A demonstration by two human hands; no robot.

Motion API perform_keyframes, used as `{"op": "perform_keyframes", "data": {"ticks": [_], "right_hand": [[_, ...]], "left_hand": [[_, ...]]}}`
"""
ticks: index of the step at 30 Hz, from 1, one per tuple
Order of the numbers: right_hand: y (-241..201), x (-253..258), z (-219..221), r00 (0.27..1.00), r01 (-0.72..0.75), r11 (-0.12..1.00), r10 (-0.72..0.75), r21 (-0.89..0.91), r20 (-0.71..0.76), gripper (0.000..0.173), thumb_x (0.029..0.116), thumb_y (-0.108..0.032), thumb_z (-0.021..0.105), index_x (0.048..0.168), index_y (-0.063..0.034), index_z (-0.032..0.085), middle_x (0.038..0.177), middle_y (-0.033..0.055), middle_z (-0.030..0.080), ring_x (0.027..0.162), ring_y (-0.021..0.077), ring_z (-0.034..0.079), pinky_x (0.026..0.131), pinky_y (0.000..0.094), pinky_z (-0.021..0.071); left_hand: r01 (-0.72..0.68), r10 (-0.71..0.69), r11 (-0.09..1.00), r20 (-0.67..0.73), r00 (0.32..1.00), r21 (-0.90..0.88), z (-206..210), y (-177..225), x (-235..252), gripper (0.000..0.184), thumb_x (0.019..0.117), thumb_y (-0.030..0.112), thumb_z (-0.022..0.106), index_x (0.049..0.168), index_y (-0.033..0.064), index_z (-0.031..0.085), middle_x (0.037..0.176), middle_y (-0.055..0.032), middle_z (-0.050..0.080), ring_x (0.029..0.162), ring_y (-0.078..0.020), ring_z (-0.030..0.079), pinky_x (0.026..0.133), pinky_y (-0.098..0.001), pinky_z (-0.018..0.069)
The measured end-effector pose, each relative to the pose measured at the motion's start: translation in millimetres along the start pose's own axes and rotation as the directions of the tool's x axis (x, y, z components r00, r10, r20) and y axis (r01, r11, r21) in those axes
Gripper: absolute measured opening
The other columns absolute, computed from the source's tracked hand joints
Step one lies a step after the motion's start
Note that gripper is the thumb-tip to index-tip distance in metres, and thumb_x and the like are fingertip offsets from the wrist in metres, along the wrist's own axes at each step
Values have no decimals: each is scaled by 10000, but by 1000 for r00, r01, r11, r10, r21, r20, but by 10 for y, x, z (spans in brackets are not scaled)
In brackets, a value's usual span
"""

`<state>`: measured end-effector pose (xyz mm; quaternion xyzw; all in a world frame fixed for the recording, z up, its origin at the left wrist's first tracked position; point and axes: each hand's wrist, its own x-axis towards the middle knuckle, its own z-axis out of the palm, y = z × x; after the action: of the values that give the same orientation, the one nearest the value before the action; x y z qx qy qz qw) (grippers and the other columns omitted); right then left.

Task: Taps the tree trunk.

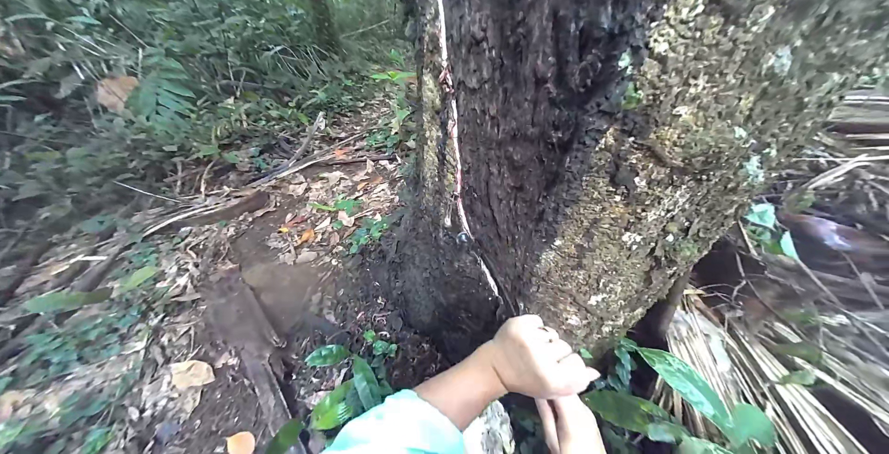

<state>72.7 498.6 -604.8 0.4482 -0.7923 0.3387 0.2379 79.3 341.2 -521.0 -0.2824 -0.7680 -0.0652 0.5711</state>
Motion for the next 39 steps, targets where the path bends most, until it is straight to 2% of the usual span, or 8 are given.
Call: {"op": "perform_keyframes", "data": {"ticks": [5,11,15,17,20,32,35,39], "right_hand": [[207,212,336,993,33,996,-42,-79,-115,378,1027,-279,446,951,8,680,840,169,718,748,248,733,675,339,603],[200,-136,416,991,-129,989,132,-71,33,252,899,-99,563,889,102,715,825,245,740,760,390,756,703,500,618],[139,200,478,997,-61,992,55,-113,-61,279,944,-159,525,908,53,703,826,201,732,742,330,749,678,440,621],[174,193,539,997,-62,990,54,-126,-62,260,921,-131,535,907,62,709,826,215,734,743,362,752,666,474,620],[243,59,518,996,-87,983,87,-159,-3,214,857,-79,577,888,75,722,830,235,737,751,396,752,670,515,615],[204,62,192,998,-60,983,64,-172,19,257,905,-142,553,906,68,702,809,228,724,699,375,742,621,479,610],[217,230,147,999,-30,982,26,-185,-24,292,929,-180,530,905,62,693,794,221,713,645,360,726,559,475,593],[368,-47,100,998,-35,984,43,-177,41,284,892,-151,539,898,82,702,798,230,724,682,378,739,607,485,608]], "left_hand": [[-9,16,996,-79,997,94,188,-256,-10,394,944,224,607,572,110,545,482,-11,489,453,-154,471,504,-294,369],[-32,30,998,31,999,62,326,-23,-333,340,924,225,634,602,126,592,516,-6,544,490,-153,530,508,-301,390],[-14,20,997,-88,996,73,199,-290,-124,371,944,229,625,595,118,564,488,-7,494,460,-153,471,522,-295,378],[-44,51,997,-118,992,63,229,-314,-169,382,962,212,608,600,111,543,489,-11,474,460,-154,448,523,-295,356],[-43,52,994,-94,994,97,319,-197,-277,377,956,223,618,598,122,554,496,-2,489,469,-147,462,522,-291,354],[72,-67,990,-46,997,121,311,-50,-106,357,915,223,634,576,131,571,501,3,535,471,-141,497,524,-293,372],[122,-107,982,-110,988,141,308,-127,43,366,923,224,636,578,127,565,499,-6,529,469,-151,502,540,-302,397],[137,-129,979,-61,990,152,469,119,-135,348,918,222,634,584,137,586,514,4,548,487,-146,517,543,-300,399]]}}
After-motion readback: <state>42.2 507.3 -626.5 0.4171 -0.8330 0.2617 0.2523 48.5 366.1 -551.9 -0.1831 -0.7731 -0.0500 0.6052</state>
